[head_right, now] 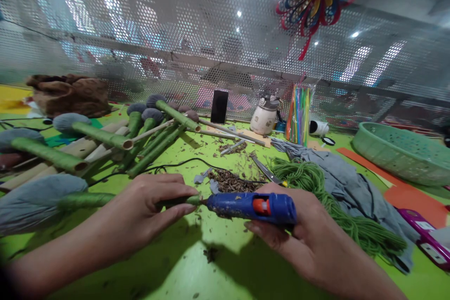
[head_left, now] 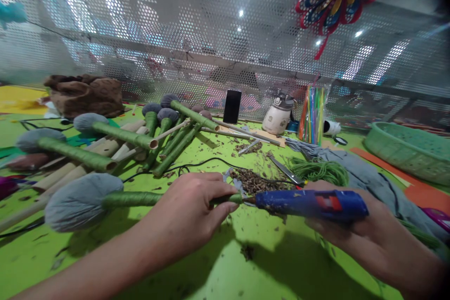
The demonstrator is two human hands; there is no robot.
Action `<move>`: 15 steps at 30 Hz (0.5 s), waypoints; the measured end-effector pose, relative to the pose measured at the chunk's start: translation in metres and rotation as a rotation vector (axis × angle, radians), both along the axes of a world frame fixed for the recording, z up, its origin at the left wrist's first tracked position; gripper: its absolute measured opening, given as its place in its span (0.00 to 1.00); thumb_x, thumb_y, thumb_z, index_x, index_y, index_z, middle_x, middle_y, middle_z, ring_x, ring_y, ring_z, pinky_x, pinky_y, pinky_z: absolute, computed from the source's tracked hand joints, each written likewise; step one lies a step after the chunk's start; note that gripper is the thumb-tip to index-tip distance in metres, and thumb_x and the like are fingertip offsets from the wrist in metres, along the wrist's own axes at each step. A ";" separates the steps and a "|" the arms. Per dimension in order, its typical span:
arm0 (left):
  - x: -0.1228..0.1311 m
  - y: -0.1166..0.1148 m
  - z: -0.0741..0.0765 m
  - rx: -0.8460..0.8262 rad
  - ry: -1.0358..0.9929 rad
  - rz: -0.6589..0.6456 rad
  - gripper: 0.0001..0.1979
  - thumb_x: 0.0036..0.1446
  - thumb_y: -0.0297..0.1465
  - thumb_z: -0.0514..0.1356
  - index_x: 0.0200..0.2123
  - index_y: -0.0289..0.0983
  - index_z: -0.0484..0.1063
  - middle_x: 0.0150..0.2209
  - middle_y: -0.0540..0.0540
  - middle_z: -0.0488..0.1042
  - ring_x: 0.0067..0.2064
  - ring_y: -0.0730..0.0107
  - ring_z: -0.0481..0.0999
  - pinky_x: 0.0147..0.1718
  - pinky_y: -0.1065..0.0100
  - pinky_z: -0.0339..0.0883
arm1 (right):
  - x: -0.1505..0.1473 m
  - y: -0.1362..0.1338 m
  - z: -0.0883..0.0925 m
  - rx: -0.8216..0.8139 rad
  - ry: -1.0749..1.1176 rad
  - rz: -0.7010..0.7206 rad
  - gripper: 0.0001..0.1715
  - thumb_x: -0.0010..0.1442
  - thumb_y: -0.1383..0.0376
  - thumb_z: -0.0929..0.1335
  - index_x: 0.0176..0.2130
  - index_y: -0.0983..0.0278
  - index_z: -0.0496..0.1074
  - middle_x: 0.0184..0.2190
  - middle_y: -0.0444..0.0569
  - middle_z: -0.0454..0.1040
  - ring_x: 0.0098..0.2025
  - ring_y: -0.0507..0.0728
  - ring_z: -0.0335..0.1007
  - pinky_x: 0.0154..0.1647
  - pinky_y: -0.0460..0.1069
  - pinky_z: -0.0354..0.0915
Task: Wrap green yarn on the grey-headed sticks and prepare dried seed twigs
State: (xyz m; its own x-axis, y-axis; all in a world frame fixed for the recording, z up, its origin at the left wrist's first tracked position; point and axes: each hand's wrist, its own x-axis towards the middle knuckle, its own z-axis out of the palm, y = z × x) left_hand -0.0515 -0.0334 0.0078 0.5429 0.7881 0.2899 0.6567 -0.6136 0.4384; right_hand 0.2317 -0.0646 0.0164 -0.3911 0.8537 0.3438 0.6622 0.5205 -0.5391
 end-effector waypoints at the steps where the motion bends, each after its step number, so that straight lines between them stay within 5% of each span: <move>1: 0.000 0.000 0.000 0.002 0.000 -0.001 0.10 0.57 0.32 0.57 0.39 0.41 0.77 0.29 0.47 0.74 0.32 0.68 0.72 0.32 0.70 0.63 | -0.002 0.000 0.002 -0.021 -0.006 0.013 0.09 0.57 0.62 0.67 0.39 0.60 0.72 0.34 0.49 0.76 0.32 0.56 0.73 0.28 0.44 0.71; 7: -0.001 -0.003 -0.003 0.069 -0.005 -0.008 0.09 0.58 0.32 0.56 0.38 0.41 0.76 0.29 0.48 0.73 0.32 0.68 0.72 0.30 0.68 0.63 | -0.008 0.002 0.011 -0.038 -0.049 0.052 0.06 0.60 0.62 0.64 0.35 0.61 0.69 0.30 0.46 0.73 0.27 0.52 0.68 0.24 0.42 0.66; 15: 0.001 -0.006 -0.004 0.268 -0.034 -0.027 0.09 0.57 0.30 0.57 0.39 0.39 0.75 0.29 0.46 0.71 0.32 0.67 0.70 0.28 0.68 0.62 | 0.002 0.002 -0.002 -0.125 0.045 0.017 0.10 0.58 0.62 0.66 0.42 0.60 0.70 0.31 0.46 0.74 0.28 0.53 0.69 0.27 0.43 0.68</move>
